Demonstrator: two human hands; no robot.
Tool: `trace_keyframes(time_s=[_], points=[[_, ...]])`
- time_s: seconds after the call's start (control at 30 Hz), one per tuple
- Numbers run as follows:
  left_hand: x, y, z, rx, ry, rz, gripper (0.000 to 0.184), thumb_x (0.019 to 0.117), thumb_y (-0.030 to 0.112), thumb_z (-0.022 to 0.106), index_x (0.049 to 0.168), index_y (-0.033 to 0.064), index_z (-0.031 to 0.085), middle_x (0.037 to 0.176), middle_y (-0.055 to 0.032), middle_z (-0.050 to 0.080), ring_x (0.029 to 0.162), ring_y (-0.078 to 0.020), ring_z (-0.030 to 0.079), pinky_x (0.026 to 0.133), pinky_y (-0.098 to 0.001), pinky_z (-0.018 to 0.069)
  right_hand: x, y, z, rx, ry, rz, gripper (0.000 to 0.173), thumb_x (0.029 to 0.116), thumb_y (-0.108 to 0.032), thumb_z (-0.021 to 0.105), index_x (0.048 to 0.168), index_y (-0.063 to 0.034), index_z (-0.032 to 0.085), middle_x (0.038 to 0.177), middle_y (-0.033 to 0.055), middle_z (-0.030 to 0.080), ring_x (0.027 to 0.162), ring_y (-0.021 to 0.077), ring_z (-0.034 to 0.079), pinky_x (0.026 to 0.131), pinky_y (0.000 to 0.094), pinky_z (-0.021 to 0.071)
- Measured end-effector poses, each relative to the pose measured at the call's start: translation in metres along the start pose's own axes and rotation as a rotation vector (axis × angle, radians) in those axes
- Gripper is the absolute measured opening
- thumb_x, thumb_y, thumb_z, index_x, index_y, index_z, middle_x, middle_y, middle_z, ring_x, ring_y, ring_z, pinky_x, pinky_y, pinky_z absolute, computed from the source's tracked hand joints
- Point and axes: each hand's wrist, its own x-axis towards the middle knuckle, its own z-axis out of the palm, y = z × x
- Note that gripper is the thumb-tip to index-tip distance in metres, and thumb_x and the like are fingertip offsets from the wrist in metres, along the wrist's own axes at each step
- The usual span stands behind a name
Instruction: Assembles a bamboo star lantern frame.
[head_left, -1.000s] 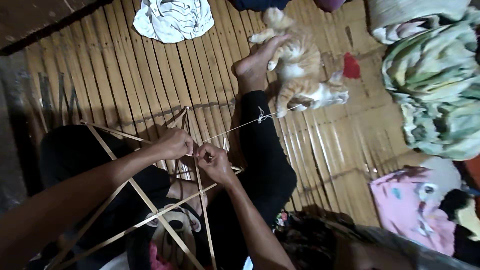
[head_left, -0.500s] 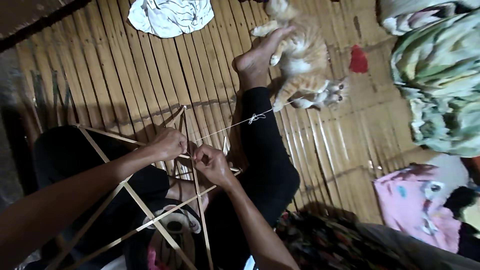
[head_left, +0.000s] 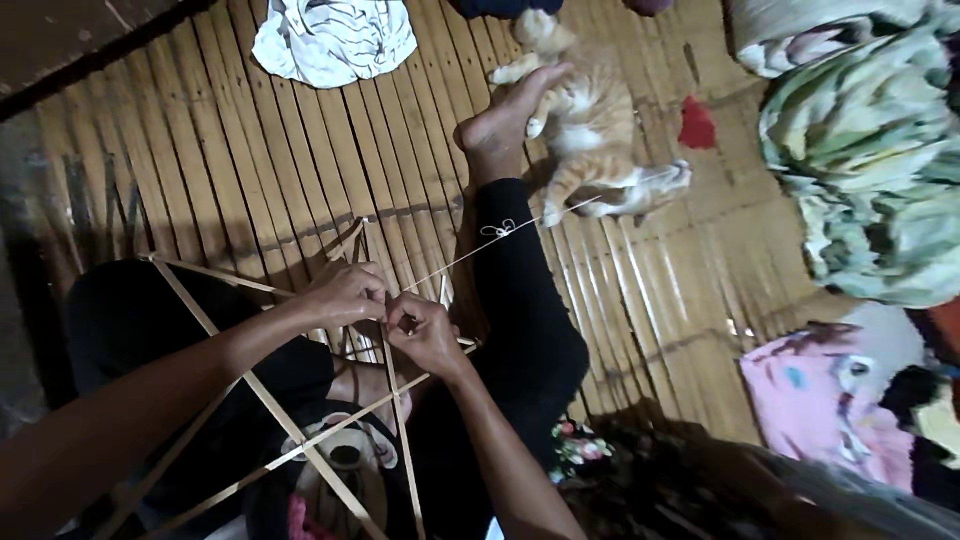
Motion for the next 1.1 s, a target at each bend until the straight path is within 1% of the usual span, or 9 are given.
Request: trace_keyframes(time_s=[0.1,0.2,0.33,0.4,0.47,0.53,0.63,0.8,1.1], points=[[0.007,-0.002,-0.001,0.085,0.014,0.099,0.016,0.0857,0.009,0.073,0.071,0.0073,0.066,0.107,-0.0042,0.064,0.097,-0.0132,0.06,0.081,-0.0327,0.0497,0.001,0.0,0.0,-0.004,0.014,-0.027,0.004,0.0818,-0.001,0.066,0.078,0.0005,0.066,0.083,0.0054,0.065,0.074,0.0036,0.058,0.066,0.0183,0.0483],[0.013,-0.009,-0.002,0.4,0.053,0.368,0.017,0.0777,0.017,0.072,0.065,0.0092,0.064,0.109,-0.008,0.066,0.107,-0.0262,0.061,0.085,-0.0471,0.0502,0.0,0.002,0.002,-0.012,0.018,-0.031,0.005,0.082,0.0,0.066,0.077,0.0007,0.066,0.083,0.0062,0.066,0.075,0.0043,0.059,0.067,0.0185,0.0489],[0.01,0.003,-0.008,0.676,-0.007,0.691,0.01,0.0783,0.017,0.067,0.077,0.0103,0.075,0.122,-0.0057,0.071,0.122,-0.0285,0.062,0.101,-0.0473,0.0496,-0.002,0.005,0.006,-0.019,0.032,-0.028,0.006,0.0808,-0.002,0.068,0.076,0.0009,0.066,0.078,0.005,0.063,0.071,0.0022,0.056,0.065,0.0161,0.0477],[0.009,0.008,-0.013,0.665,-0.022,0.75,0.011,0.0789,0.016,0.066,0.076,0.0117,0.075,0.109,-0.0029,0.074,0.106,-0.0239,0.066,0.089,-0.0421,0.0531,-0.003,0.005,0.009,-0.019,0.017,-0.016,0.004,0.0811,-0.003,0.069,0.079,0.001,0.069,0.079,0.0055,0.065,0.073,0.0033,0.059,0.067,0.0185,0.0497],[0.01,0.014,-0.019,0.663,-0.071,0.701,0.014,0.0798,0.015,0.067,0.066,0.0121,0.068,0.076,-0.0006,0.066,0.076,-0.0194,0.066,0.066,-0.0383,0.0535,-0.004,0.006,0.011,-0.008,0.0,-0.008,0.005,0.0817,-0.003,0.068,0.078,0.0011,0.067,0.082,0.0075,0.067,0.076,0.0058,0.061,0.069,0.0211,0.051],[0.008,0.018,-0.025,0.674,-0.201,0.525,0.024,0.0872,0.016,0.067,0.065,0.0099,0.063,0.064,-0.0025,0.059,0.064,-0.0199,0.063,0.061,-0.0414,0.0501,-0.004,0.006,0.011,0.003,-0.009,0.012,0.007,0.0829,-0.003,0.067,0.077,0.0012,0.066,0.083,0.0072,0.066,0.077,0.0057,0.06,0.069,0.0204,0.0499],[0.001,0.018,-0.032,0.604,-0.27,0.243,0.02,0.0973,0.021,0.069,0.083,0.0092,0.075,0.074,-0.0053,0.069,0.075,-0.0229,0.067,0.076,-0.0473,0.0528,-0.003,0.004,0.01,0.013,-0.021,0.035,0.006,0.0832,-0.003,0.066,0.078,0.0007,0.066,0.084,0.0061,0.065,0.074,0.004,0.058,0.065,0.0189,0.0478],[-0.012,0.0,-0.02,0.382,-0.181,0.039,0.016,0.101,0.018,0.065,0.102,0.0175,0.082,0.087,-0.0019,0.076,0.085,-0.0192,0.069,0.082,-0.0477,0.0528,-0.003,0.006,0.009,0.032,-0.005,0.018,0.006,0.0829,-0.001,0.065,0.077,-0.0006,0.066,0.084,0.0041,0.067,0.072,0.0011,0.056,0.064,0.0163,0.046],[-0.015,0.0,-0.008,0.271,-0.144,-0.088,0.02,0.1044,0.014,0.058,0.104,0.0132,0.079,0.087,-0.0056,0.073,0.085,-0.0221,0.068,0.08,-0.0488,0.0519,0.001,0.001,0.012,0.186,0.057,0.101,0.002,0.0849,0.002,0.064,0.083,0.0006,0.065,0.086,0.0021,0.067,0.075,-0.0005,0.059,0.066,0.0164,0.0496]])
